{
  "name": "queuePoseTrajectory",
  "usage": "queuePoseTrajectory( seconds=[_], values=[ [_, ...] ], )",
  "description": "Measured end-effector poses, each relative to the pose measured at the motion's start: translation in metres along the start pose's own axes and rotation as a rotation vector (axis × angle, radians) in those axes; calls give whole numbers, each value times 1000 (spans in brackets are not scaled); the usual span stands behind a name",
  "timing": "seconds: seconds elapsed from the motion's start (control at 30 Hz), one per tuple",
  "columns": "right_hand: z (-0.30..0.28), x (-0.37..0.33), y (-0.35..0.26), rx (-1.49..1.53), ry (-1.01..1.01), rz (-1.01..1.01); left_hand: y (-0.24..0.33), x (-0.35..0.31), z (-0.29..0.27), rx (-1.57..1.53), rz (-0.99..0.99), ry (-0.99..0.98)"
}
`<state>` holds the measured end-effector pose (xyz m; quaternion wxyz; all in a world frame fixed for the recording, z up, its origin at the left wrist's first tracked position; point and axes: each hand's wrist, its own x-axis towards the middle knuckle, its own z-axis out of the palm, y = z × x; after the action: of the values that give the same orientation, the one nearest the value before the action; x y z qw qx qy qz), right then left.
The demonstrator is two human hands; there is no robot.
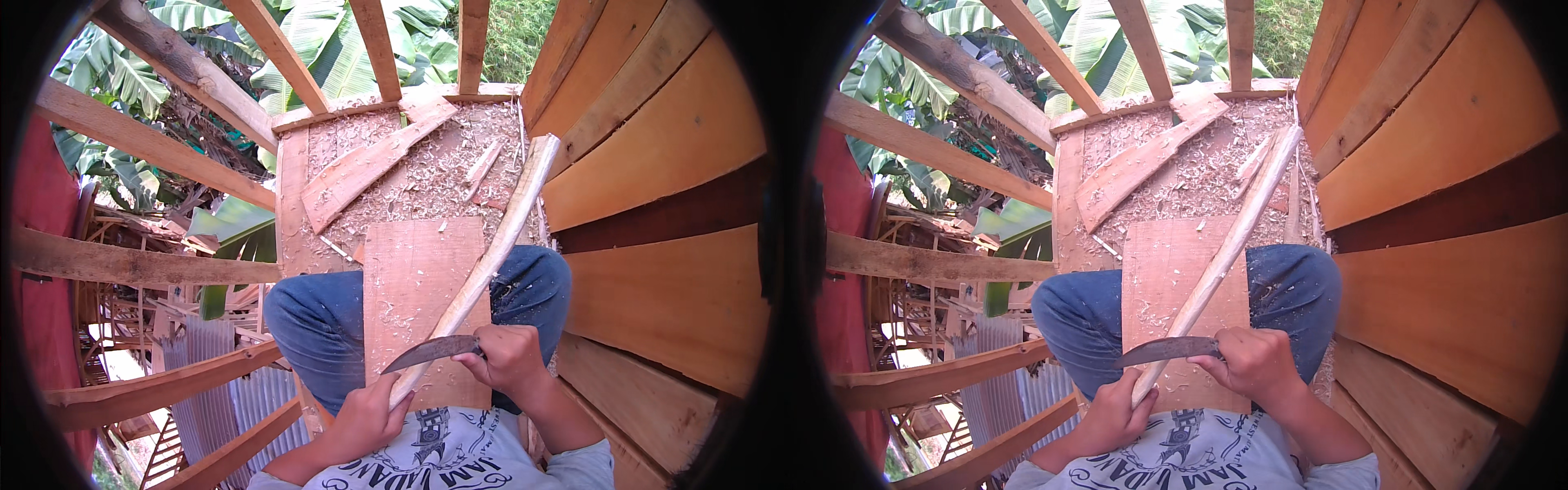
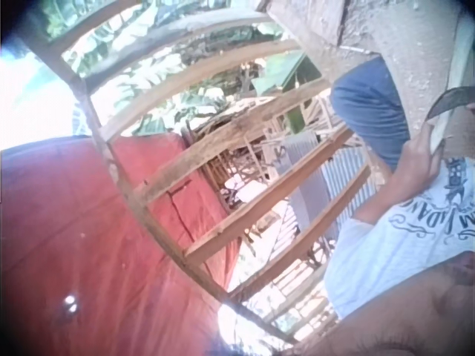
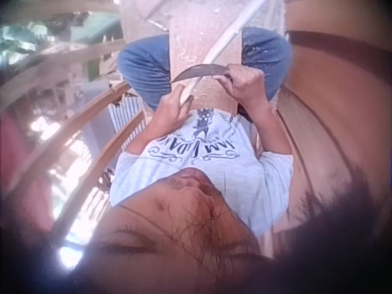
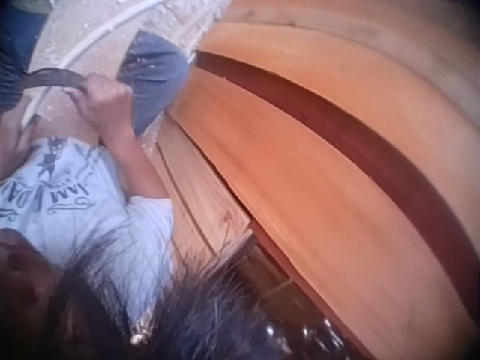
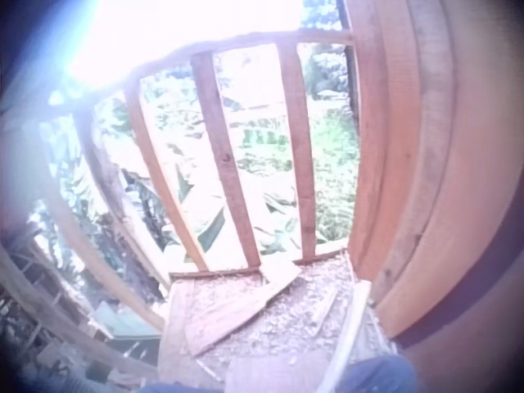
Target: The person sits cross-legged on a wooden platform and uses a curved knife to shave and shape a long, thin piece of wood. They repeatedly scrape the surface of the wood, removing thin layers and creating wood shavings that accumulate on the platform.
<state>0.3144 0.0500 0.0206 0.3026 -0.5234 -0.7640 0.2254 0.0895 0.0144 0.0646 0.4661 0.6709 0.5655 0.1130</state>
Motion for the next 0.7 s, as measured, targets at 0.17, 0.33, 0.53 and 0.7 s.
queuePoseTrajectory(
  seconds=[0.17, 0.33, 0.53, 0.7],
  values=[
    [-1, 11, 40, -45, 175, 168, 0, 2, 0, 16, -41, -30],
    [-5, 12, 43, -26, 139, 71, -2, -3, 1, -7, 44, 29],
    [3, 7, 12, 79, 37, -106, 4, 3, -1, 5, 98, 32],
    [-7, 23, 46, -82, 191, 173, -1, -3, -1, -43, -42, -7]
  ],
)
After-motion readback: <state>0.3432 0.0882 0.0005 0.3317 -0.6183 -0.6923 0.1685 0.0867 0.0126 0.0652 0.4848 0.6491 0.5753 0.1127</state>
